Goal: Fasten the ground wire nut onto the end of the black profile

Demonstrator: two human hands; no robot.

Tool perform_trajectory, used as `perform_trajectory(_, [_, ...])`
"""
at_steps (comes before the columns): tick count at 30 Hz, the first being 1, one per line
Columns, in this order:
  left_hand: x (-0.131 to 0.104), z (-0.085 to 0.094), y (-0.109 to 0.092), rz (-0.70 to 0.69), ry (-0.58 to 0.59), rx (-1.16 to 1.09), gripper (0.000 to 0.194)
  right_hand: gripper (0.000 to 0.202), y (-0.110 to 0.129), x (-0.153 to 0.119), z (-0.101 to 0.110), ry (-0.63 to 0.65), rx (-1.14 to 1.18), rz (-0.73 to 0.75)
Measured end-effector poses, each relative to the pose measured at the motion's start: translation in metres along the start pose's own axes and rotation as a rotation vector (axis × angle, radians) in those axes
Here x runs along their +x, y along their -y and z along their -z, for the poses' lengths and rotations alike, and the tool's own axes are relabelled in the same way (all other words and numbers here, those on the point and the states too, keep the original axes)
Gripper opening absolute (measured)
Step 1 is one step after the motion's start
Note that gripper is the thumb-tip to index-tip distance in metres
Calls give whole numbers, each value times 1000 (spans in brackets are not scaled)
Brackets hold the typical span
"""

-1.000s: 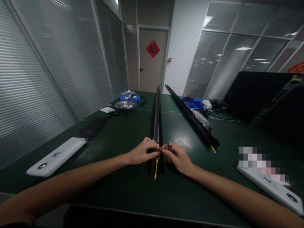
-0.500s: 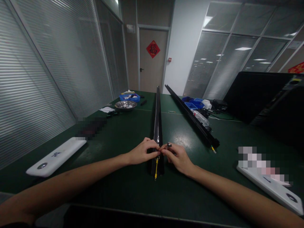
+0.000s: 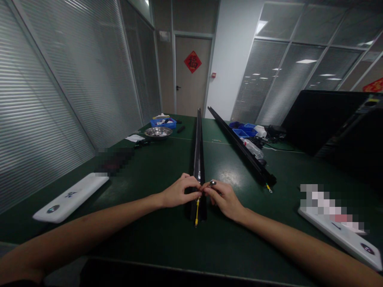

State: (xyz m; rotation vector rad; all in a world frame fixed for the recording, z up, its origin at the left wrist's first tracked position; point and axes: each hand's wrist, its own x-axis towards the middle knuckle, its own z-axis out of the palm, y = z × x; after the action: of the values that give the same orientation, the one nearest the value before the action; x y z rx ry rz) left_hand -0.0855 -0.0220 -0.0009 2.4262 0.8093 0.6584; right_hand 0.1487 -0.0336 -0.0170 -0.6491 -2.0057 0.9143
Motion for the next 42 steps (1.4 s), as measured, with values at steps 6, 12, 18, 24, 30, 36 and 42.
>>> perform_trajectory(6, [-1, 0, 2, -11, -9, -9, 21, 24, 2, 0, 1, -3, 14, -8])
perform_trajectory(12, [-1, -2, 4, -6, -13, -6, 23, 25, -2, -1, 0, -10, 36, -39])
perform_trajectory(18, [1, -1, 2, -8, 1, -7, 23, 27, -2, -1, 0, -7, 2, -45])
perform_trajectory(24, [0, 1, 1, -4, 14, -11, 20, 27, 1, 0, 0, 0, 11, -37])
perform_trajectory(30, [0, 0, 1, -14, 5, -8, 18, 30, 2, 1, 0, -5, 16, -32])
perform_trajectory(36, [0, 1, 0, -6, 21, -9, 22, 30, 2, 0, 0, -2, -3, -29])
perform_trajectory(42, [-1, 1, 1, -19, 15, -18, 24, 29, 3, 1, 1, -5, -8, -16])
